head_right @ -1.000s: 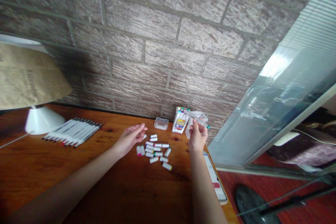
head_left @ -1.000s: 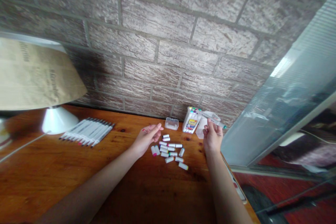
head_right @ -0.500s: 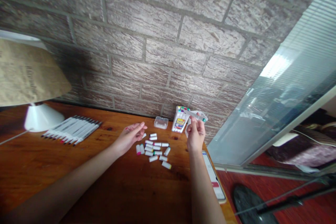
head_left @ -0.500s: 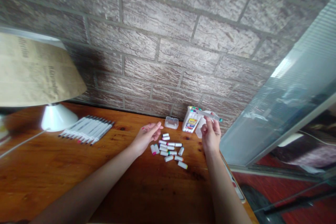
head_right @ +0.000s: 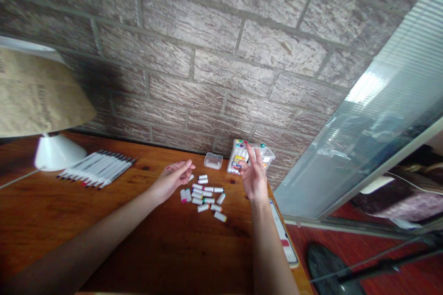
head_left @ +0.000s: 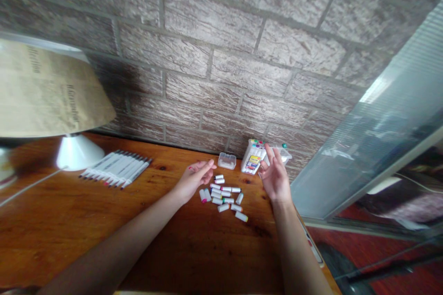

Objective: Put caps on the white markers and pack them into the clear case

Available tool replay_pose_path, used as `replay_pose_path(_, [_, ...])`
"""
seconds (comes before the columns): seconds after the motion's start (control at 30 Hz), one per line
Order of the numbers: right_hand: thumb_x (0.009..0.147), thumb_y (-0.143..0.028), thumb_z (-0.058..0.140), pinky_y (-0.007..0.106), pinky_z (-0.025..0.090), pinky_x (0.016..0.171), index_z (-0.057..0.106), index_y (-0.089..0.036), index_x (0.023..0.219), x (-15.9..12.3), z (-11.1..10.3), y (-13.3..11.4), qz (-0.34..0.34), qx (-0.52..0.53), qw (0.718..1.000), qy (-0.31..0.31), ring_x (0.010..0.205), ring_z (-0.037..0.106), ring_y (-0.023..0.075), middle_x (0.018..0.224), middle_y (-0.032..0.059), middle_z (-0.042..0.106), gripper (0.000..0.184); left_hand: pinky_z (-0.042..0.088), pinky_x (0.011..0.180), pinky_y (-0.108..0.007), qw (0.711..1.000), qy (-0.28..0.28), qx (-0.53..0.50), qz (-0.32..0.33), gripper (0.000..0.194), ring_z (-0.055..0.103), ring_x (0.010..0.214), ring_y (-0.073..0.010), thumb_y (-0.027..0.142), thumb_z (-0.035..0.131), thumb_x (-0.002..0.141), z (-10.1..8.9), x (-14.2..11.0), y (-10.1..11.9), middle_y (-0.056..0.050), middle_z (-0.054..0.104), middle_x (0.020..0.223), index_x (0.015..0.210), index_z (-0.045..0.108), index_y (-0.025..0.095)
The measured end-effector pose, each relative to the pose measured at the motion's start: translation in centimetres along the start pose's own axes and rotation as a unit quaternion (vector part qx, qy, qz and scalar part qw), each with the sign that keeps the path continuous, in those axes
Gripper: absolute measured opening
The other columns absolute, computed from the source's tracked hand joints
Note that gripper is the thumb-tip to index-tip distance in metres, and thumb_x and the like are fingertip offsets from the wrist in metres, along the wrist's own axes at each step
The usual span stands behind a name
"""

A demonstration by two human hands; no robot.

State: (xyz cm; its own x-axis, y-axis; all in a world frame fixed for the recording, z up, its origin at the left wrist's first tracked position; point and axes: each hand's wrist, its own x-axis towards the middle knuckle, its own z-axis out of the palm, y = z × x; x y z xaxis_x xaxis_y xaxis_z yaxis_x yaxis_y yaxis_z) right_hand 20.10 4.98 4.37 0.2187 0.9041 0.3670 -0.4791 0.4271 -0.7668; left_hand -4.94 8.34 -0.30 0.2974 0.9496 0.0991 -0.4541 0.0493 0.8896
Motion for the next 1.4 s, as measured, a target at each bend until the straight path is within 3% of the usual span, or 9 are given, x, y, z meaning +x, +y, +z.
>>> replay_pose_path(0.43, [0.082,-0.031,0.069,0.018,0.054,0.06,0.066,-0.037,0.116,-0.3,0.2,-0.5,0.019,0.049,0.997,-0.048,0.078,0.064,0.0067,0.147,-0.0033,0.053,0.034,0.034,0.052,-0.018,1.0,-0.003,-0.002,-0.001,0.044,0.047,0.055,-0.0057,0.055,0.08,0.07,-0.1,0.1,-0.2,0.002,0.057,0.063,0.082,0.072,0.013])
replay_pose_path(0.9, [0.08,-0.035,0.061,0.021,0.048,0.054,0.063,-0.038,0.126,-0.7,0.6,-0.7,0.012,-0.034,0.998,-0.044,0.093,0.065,0.0133,0.153,-0.0005,0.046,0.047,0.034,0.054,-0.019,1.0,-0.003,0.001,-0.008,0.044,0.047,0.056,-0.0064,0.054,0.08,0.07,-0.1,0.0,-0.1,0.002,0.058,0.064,0.083,0.072,0.013])
replay_pose_path(1.4, [0.079,-0.035,0.06,0.021,0.049,0.055,0.07,-0.034,0.117,-0.3,0.3,-0.3,0.013,-0.053,0.998,-0.02,0.082,0.063,0.0112,0.152,-0.0007,0.048,0.04,0.034,0.052,-0.019,1.0,-0.008,0.009,0.0,0.044,0.047,0.056,-0.0066,0.056,0.079,0.071,-0.1,0.0,-0.1,0.002,0.057,0.064,0.083,0.071,0.013])
